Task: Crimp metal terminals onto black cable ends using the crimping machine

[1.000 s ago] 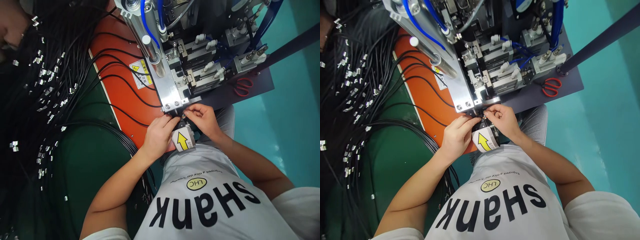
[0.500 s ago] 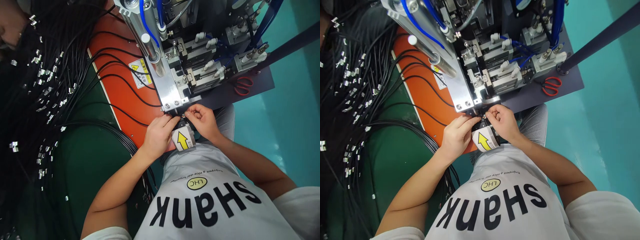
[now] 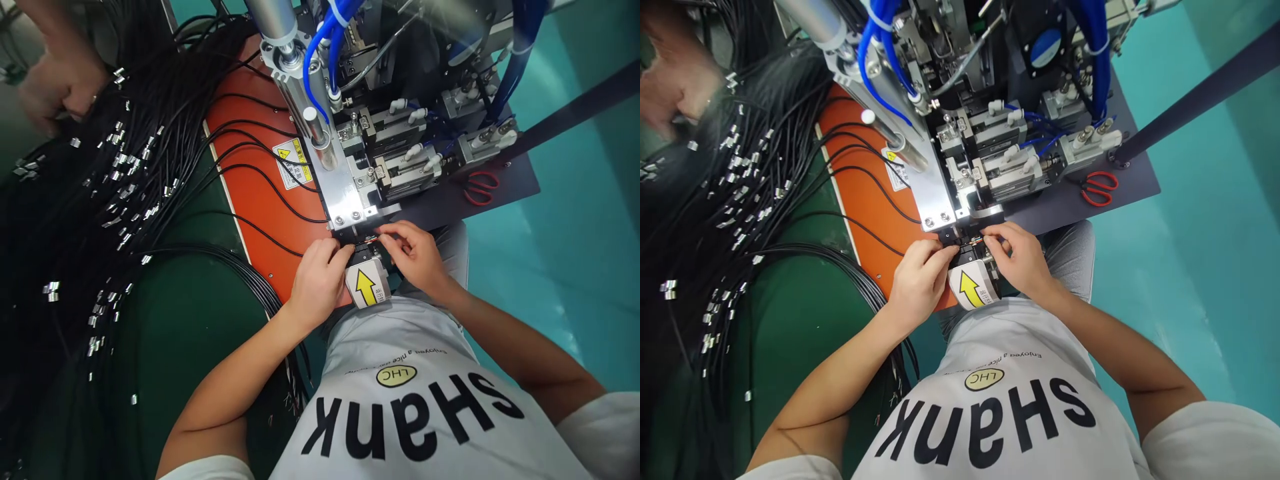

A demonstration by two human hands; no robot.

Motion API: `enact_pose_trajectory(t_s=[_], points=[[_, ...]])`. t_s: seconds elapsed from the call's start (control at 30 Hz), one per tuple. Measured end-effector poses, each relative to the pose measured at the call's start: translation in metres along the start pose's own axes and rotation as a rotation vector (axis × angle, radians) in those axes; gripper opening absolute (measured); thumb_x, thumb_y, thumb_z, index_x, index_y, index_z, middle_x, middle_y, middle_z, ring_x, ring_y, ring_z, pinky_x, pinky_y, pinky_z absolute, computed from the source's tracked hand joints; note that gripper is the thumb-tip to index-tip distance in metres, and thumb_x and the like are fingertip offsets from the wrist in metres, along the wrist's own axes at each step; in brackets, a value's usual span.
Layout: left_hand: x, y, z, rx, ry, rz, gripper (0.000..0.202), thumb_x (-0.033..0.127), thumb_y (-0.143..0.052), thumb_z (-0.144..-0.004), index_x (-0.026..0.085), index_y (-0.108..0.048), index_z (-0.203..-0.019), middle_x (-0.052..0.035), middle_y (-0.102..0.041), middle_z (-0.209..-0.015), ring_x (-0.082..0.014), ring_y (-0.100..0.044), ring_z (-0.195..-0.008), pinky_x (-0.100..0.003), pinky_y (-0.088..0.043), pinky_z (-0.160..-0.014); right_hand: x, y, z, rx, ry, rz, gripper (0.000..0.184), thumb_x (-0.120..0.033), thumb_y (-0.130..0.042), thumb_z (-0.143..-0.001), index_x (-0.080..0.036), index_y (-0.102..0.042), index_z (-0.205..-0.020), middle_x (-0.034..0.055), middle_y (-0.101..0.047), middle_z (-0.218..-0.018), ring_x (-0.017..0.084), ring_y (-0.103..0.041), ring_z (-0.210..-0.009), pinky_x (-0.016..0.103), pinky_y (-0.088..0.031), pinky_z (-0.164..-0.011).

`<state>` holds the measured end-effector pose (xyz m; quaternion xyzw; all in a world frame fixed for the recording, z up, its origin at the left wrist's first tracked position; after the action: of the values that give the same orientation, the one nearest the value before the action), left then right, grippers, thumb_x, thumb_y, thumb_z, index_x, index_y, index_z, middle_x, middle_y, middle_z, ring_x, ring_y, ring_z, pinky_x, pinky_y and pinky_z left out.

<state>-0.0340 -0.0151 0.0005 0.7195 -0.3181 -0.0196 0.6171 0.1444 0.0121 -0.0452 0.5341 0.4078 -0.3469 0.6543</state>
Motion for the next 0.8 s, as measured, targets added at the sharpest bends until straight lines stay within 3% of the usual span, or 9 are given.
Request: enact_pose_trajectory(t_s=[0.13, 0.3, 0.43, 0.53, 0.67, 0.8], points=[[-0.008, 0.004, 0.004, -0.028, 0.103, 0.174, 0.023, 0.017, -0.045, -0.097, 0.017, -0.058, -0.116, -0.0111, -0.060, -0.103, -0.0213, -0.056, -0.099, -0.037, -0.051, -0.086, 0.018, -0.013, -0.014, -0.113, -0.240, -0.253, 0.030, -0.050, -0.062, -0.088, -0.020, -0.066, -0.087, 0.0013, -0.069, -0.079, 0.010, -0.053, -0.050, 0.025, -0.042, -0.049], [-0.012, 0.008, 0.034, -0.062, 0.080, 0.054, 0.041, 0.012, -0.045, -0.096, 0.017, -0.050, -0.136, -0.0157, -0.061, -0.121, -0.0262, -0.055, -0.112, -0.045, -0.049, -0.097, 0.026, -0.024, -0.018, -0.139, -0.339, -0.404, 0.033, -0.050, -0.071, -0.081, -0.018, -0.063, -0.076, -0.0002, -0.065, -0.072, 0.008, -0.049, -0.048, 0.023, -0.040, -0.048], [-0.016, 0.002, 0.056, -0.128, 0.068, -0.046, 0.056, 0.009, -0.040, -0.096, 0.019, -0.036, -0.151, -0.0189, -0.053, -0.138, -0.0310, -0.049, -0.130, -0.049, -0.046, -0.105, 0.027, -0.028, -0.017, -0.159, -0.375, -0.479, 0.035, -0.051, -0.072, -0.080, -0.017, -0.064, -0.077, 0.0001, -0.064, -0.074, 0.007, -0.048, -0.048, 0.023, -0.040, -0.049], [-0.018, 0.000, 0.061, -0.136, 0.053, -0.077, 0.057, 0.009, -0.039, -0.096, 0.018, -0.035, -0.152, -0.0194, -0.053, -0.140, -0.0309, -0.047, -0.134, -0.048, -0.046, -0.107, 0.026, -0.024, -0.014, -0.171, -0.372, -0.498, 0.040, -0.056, -0.069, -0.081, -0.016, -0.066, -0.079, 0.0009, -0.065, -0.078, 0.006, -0.049, -0.049, 0.023, -0.040, -0.051], [-0.017, -0.001, 0.060, -0.109, 0.040, -0.103, 0.056, 0.011, -0.039, -0.097, 0.019, -0.035, -0.152, -0.0186, -0.054, -0.139, -0.0301, -0.049, -0.132, -0.047, -0.048, -0.105, 0.036, -0.012, -0.002, -0.105, -0.411, -0.497, 0.048, -0.063, -0.062, -0.084, -0.016, -0.069, -0.088, 0.0011, -0.065, -0.082, 0.005, -0.049, -0.050, 0.022, -0.038, -0.051], [-0.018, -0.001, 0.045, -0.069, 0.110, -0.096, 0.051, 0.017, -0.039, -0.098, 0.015, -0.038, -0.149, -0.0200, -0.053, -0.140, -0.0313, -0.047, -0.134, -0.049, -0.048, -0.104, 0.048, -0.006, 0.011, -0.080, -0.423, -0.485, 0.044, -0.059, -0.065, -0.083, -0.016, -0.071, -0.092, 0.0002, -0.062, -0.081, 0.006, -0.048, -0.053, 0.022, -0.037, -0.052]])
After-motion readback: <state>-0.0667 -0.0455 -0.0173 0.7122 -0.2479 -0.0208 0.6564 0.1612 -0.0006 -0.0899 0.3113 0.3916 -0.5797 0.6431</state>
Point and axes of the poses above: each hand's wrist, its own z-axis away from the middle knuckle, its own y-axis out of the back of the hand, x = y × z, the point moved 6 cm from there along -z, towards the middle knuckle
